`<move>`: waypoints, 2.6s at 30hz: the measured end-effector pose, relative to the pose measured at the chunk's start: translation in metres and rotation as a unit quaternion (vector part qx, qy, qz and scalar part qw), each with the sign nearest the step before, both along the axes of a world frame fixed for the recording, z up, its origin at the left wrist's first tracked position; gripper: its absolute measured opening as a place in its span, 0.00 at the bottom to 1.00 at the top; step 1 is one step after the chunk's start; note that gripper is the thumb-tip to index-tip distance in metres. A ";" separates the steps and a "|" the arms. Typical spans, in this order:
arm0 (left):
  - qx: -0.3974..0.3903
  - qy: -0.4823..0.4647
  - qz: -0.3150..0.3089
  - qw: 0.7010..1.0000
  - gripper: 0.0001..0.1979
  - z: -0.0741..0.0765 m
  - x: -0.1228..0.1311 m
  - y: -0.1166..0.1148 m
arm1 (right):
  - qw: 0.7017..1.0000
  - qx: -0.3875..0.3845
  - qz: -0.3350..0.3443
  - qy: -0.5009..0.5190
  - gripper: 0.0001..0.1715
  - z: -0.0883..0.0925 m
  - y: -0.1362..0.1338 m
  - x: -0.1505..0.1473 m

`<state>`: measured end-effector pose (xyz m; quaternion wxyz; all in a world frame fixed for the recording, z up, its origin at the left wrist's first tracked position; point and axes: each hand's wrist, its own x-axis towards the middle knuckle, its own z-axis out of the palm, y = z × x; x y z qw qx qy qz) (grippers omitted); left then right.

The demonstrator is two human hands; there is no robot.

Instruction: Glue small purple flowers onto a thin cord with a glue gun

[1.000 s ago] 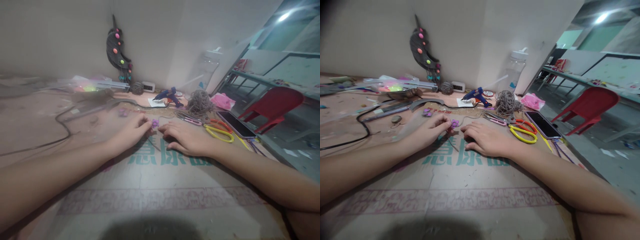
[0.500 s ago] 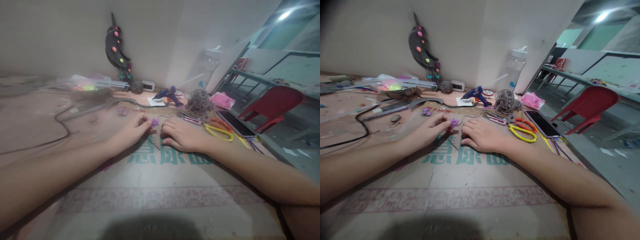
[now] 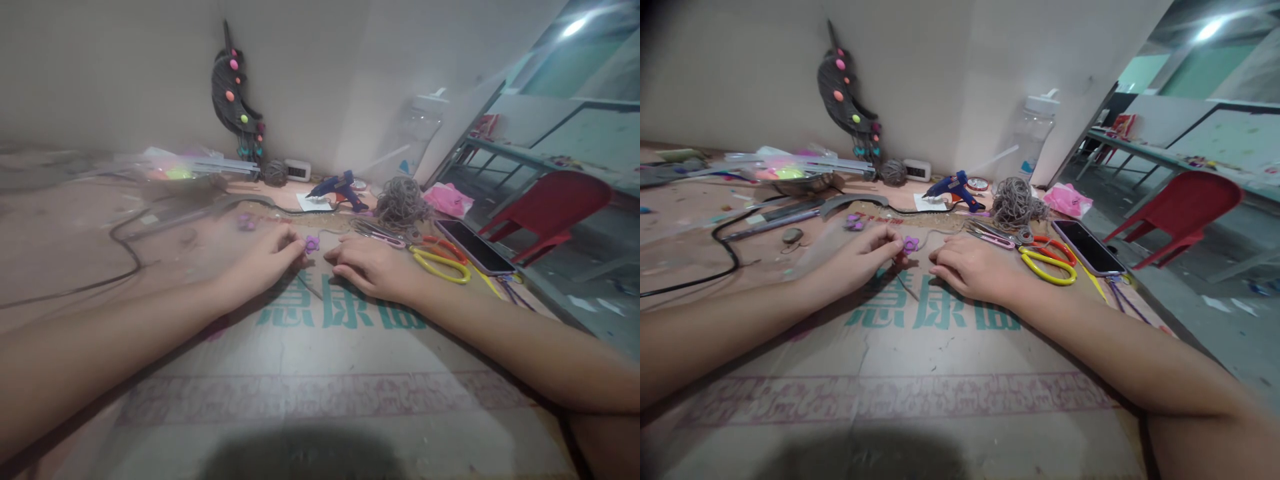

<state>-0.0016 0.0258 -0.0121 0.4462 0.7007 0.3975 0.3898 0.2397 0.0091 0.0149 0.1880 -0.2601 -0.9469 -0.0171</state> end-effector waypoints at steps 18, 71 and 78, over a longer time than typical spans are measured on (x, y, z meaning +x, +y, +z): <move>-0.003 -0.001 -0.001 1.000 0.13 0.001 0.000 0.000 | 0.998 -0.007 -0.051 0.022 0.21 -0.001 0.002 0.003; -0.005 -0.006 -0.010 1.000 0.13 -0.001 0.000 0.001 | 0.999 0.030 -0.013 0.041 0.09 -0.004 0.002 0.000; 0.011 0.010 -0.004 1.000 0.13 -0.001 -0.001 0.002 | 1.000 0.018 -0.002 0.023 0.13 -0.002 0.001 -0.002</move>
